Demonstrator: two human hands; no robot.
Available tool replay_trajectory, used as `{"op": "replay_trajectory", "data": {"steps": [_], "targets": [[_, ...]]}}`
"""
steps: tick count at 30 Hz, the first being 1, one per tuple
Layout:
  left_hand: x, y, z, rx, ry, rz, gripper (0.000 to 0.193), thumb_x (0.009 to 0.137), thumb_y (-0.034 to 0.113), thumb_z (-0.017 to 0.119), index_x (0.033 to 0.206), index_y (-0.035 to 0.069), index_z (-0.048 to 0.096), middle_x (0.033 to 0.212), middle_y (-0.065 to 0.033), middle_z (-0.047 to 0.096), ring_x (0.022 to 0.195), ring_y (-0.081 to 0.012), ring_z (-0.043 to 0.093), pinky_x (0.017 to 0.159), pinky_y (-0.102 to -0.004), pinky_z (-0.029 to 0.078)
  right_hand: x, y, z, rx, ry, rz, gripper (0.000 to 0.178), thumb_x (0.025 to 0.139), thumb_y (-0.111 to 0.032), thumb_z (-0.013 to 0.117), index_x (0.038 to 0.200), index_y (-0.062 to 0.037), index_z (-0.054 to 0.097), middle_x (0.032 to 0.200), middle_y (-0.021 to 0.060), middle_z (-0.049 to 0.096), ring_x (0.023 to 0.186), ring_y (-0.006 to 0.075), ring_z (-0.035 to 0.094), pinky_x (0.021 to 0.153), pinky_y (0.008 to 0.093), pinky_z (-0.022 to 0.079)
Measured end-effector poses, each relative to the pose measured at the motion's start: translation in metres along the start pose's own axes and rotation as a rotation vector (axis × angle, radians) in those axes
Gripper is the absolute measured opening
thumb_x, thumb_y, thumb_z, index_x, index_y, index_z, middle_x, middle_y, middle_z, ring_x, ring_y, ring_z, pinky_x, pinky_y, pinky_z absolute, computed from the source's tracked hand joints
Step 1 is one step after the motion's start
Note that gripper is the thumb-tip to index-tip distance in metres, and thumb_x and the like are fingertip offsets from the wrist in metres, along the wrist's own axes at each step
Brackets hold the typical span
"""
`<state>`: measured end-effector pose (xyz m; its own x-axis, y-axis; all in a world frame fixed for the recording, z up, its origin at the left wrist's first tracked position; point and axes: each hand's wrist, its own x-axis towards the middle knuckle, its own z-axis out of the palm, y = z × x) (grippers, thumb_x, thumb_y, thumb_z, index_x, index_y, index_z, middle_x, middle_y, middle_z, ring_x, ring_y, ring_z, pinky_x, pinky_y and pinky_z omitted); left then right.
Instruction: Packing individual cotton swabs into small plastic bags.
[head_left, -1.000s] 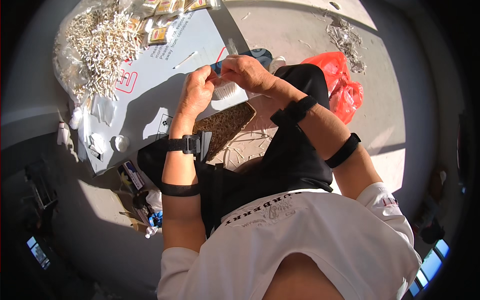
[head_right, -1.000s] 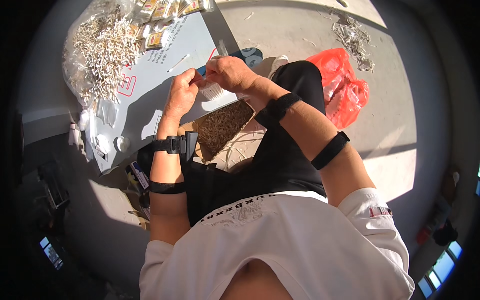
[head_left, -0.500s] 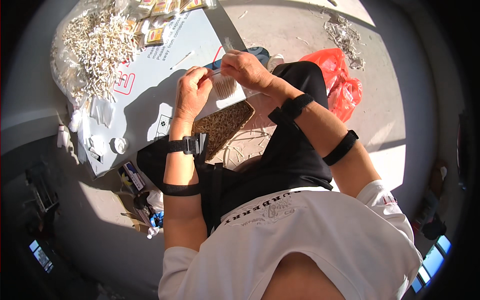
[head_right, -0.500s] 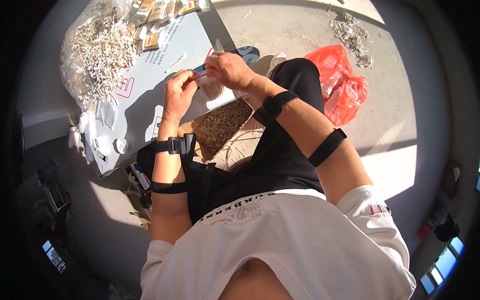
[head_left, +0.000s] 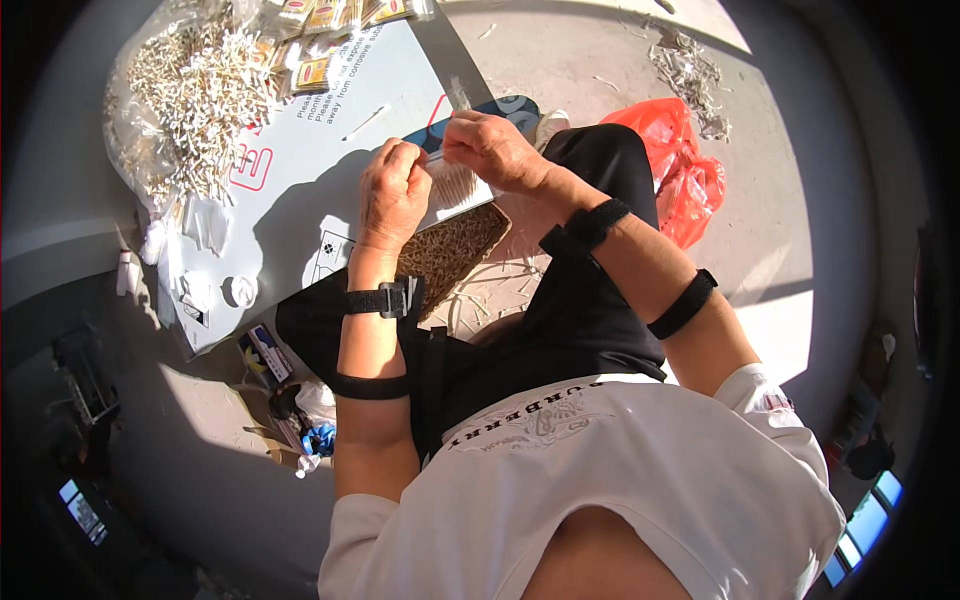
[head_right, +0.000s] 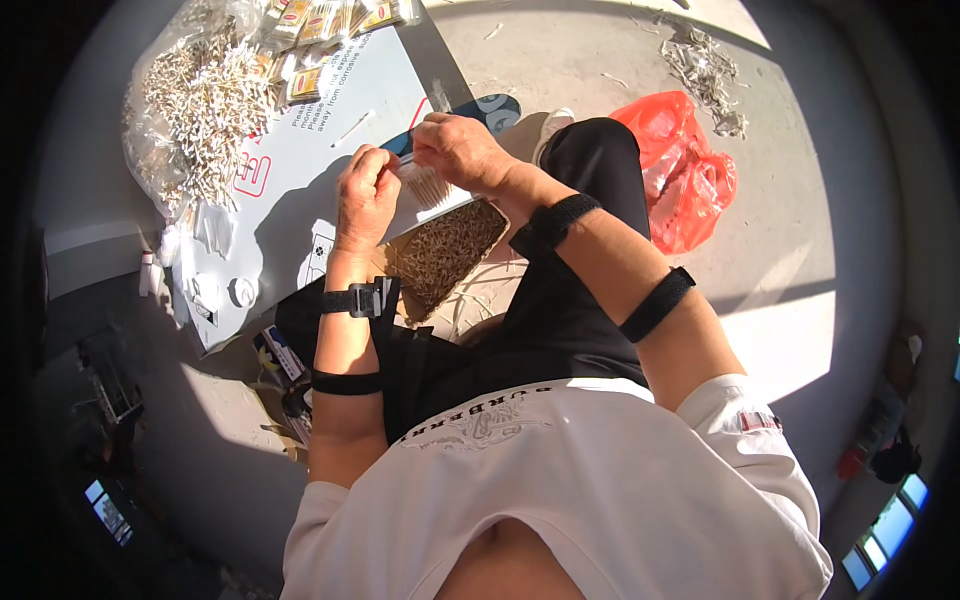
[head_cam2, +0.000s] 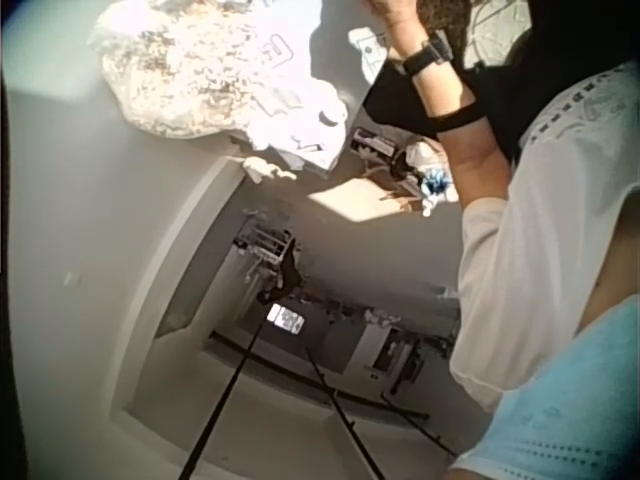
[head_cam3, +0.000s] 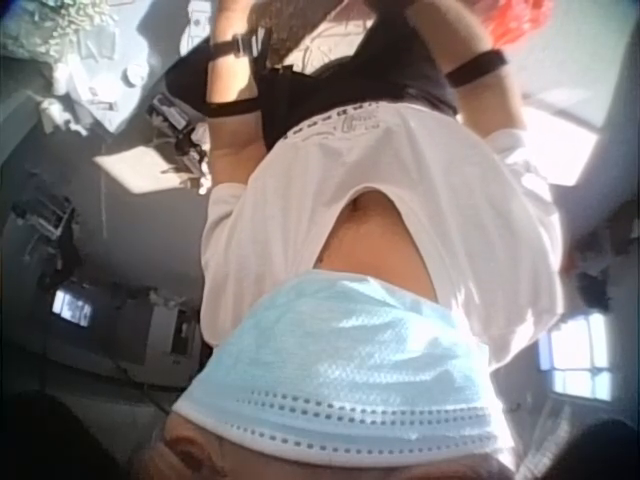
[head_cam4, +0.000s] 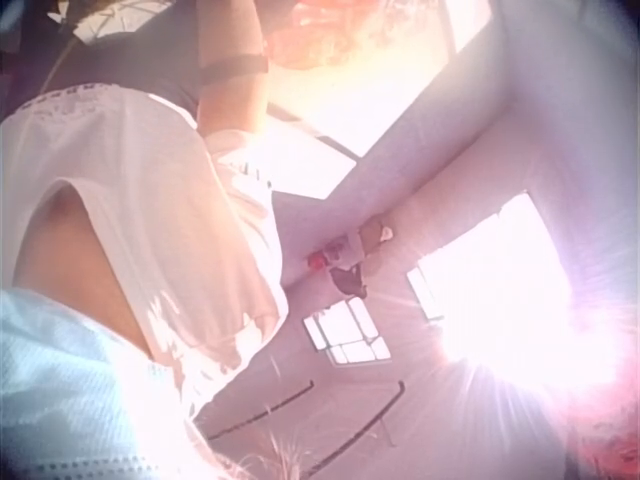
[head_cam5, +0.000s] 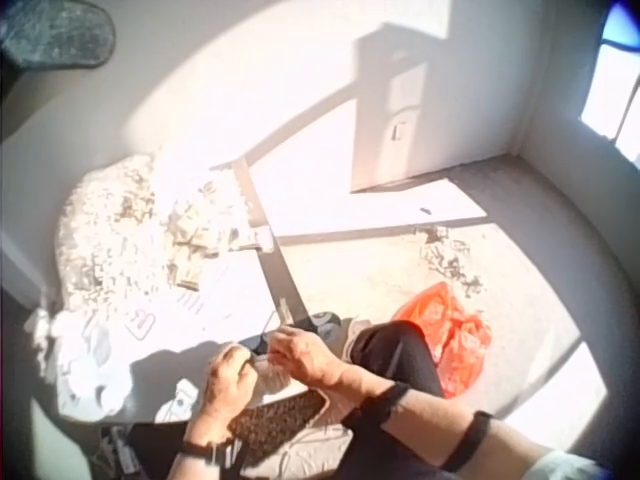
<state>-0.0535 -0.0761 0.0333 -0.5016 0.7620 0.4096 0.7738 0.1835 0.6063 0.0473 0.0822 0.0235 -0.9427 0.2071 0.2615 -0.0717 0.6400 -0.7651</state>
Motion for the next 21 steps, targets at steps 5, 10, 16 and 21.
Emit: {"op": "replay_trajectory", "data": {"steps": [5, 10, 16, 21], "targets": [[0.004, 0.007, -0.002, 0.005, -0.018, 0.023, 0.012, 0.073, -0.007, 0.059, 0.081, 0.001, 0.054, 0.081, -0.0130, 0.059, 0.074, -0.0350, 0.060, 0.064, -0.0432, 0.050, 0.000, 0.002, -0.002, 0.064, 0.032, -0.039, 0.009, 0.082, -0.008, 0.067, 0.084, -0.0025, 0.062, 0.085, 0.0106, 0.060, 0.079, 0.0274, 0.061, 0.070, 0.0345, 0.049], [0.003, 0.010, -0.001, 0.024, 0.023, 0.071, 0.014, 0.073, -0.007, 0.059, 0.083, 0.001, 0.054, 0.078, -0.0125, 0.057, 0.073, -0.0348, 0.059, 0.064, -0.0434, 0.049, 0.001, -0.005, -0.008, 0.143, 0.011, 0.083, 0.012, 0.079, -0.009, 0.072, 0.086, -0.0023, 0.065, 0.084, 0.0075, 0.059, 0.078, 0.0196, 0.060, 0.070, 0.0305, 0.048], [-0.008, 0.016, -0.003, -0.108, -0.033, -0.002, 0.014, 0.074, -0.009, 0.057, 0.083, 0.001, 0.053, 0.079, -0.0126, 0.056, 0.074, -0.0351, 0.059, 0.062, -0.0436, 0.047, -0.007, -0.015, -0.008, 0.463, -0.091, 0.426, 0.013, 0.075, -0.005, 0.074, 0.085, -0.0018, 0.066, 0.077, 0.0003, 0.061, 0.074, 0.0080, 0.056, 0.068, 0.0248, 0.046], [-0.011, 0.024, -0.007, -0.118, -0.039, 0.005, 0.015, 0.075, -0.010, 0.055, 0.085, 0.001, 0.052, 0.079, -0.0135, 0.056, 0.075, -0.0352, 0.058, 0.063, -0.0434, 0.046, -0.017, -0.024, -0.009, 0.664, 0.021, 0.354, 0.011, 0.077, -0.003, 0.073, 0.085, -0.0026, 0.067, 0.077, -0.0012, 0.060, 0.075, 0.0062, 0.055, 0.067, 0.0234, 0.044]]}}
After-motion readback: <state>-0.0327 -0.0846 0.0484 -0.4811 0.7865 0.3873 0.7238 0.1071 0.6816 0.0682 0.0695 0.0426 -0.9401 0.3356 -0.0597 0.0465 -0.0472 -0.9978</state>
